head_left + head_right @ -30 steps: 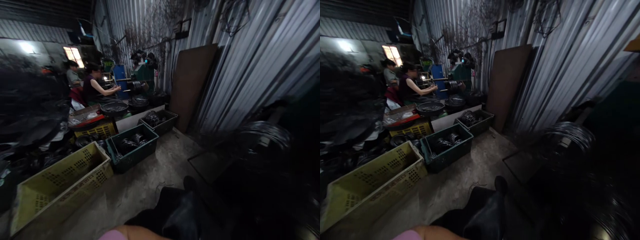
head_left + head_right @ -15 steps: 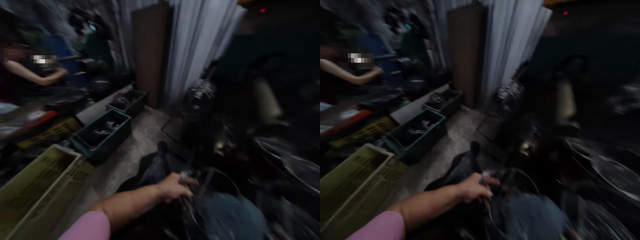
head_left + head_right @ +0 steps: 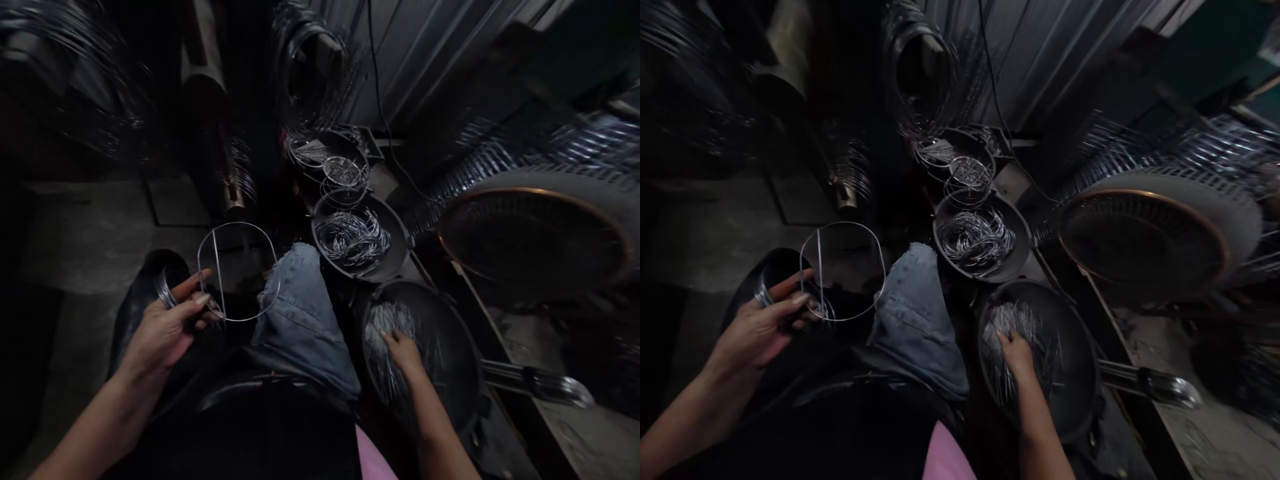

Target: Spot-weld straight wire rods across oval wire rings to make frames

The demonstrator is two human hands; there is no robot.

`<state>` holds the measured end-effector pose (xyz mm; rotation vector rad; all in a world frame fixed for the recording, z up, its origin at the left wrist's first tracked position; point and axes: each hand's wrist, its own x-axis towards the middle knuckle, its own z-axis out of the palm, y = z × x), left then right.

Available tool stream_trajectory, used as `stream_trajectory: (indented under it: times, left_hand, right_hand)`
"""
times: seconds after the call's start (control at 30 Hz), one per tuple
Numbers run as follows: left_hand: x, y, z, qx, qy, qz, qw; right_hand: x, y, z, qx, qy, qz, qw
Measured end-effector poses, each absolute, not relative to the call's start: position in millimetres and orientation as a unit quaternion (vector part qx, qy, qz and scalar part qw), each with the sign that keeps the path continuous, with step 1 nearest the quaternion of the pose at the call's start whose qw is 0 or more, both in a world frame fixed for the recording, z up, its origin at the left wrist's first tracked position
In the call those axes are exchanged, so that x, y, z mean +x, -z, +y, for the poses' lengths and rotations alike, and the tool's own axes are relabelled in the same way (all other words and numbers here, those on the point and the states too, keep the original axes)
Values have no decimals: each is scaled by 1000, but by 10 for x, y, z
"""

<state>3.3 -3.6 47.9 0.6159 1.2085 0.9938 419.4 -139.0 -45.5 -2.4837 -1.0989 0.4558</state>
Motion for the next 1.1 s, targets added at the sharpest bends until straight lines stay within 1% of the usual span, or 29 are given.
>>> stream_trajectory:
  times: [0.07, 0.13, 0.2, 0.27, 0.3, 0.37, 0.5, 0.6, 0.67, 0.73, 0.8, 0.87, 0.97, 1.03, 1.1]
  left_hand:
    - [100, -462, -24, 275, -446, 530, 667]
    - [145, -460, -26, 273, -451, 530, 664]
    - [176, -469, -35, 275, -450, 534, 661]
    - [197, -479, -49, 281, -450, 537, 656]
    - [204, -484, -57, 284, -452, 537, 653]
    - [207, -491, -77, 288, -458, 533, 651]
    - [150, -519, -112, 286, -467, 514, 660]
    - [53, -550, -111, 290, -470, 507, 662]
    - [-21, -560, -99, 294, -473, 505, 660]
    - [-85, -554, -87, 295, -477, 501, 659]
    - [-129, -536, -77, 297, -480, 497, 659]
    - [-152, -515, -73, 297, -481, 495, 660]
    - [-166, -500, -75, 286, -487, 484, 668]
    - [-178, -505, -81, 277, -491, 475, 676]
    - [-200, -517, -90, 267, -492, 471, 682]
  right_hand:
    - [4227, 494, -1502, -887, -203, -356, 212]
    - [4191, 429, -1511, -873, -254, -340, 240]
    - [4086, 275, -1408, -812, -356, -331, 324]
    - [3882, 84, -1204, -693, -489, -313, 427]
    - [3738, -9, -1076, -646, -533, -315, 447]
    - [3392, -176, -812, -596, -561, -375, 435]
    - [2758, -409, -447, -486, -549, -564, 380]
    - [2561, -498, -347, -419, -574, -618, 338]
    - [2534, -529, -311, -395, -584, -626, 332]
    - [2527, -559, -274, -395, -563, -644, 335]
    - [2497, -605, -229, -413, -479, -704, 323]
    - [2430, -667, -174, -416, -348, -793, 277]
    - [2288, -745, -76, -376, -168, -888, 206]
    - [2205, -762, -13, -344, -104, -917, 171]
    - [2153, -751, 39, -314, -82, -936, 134]
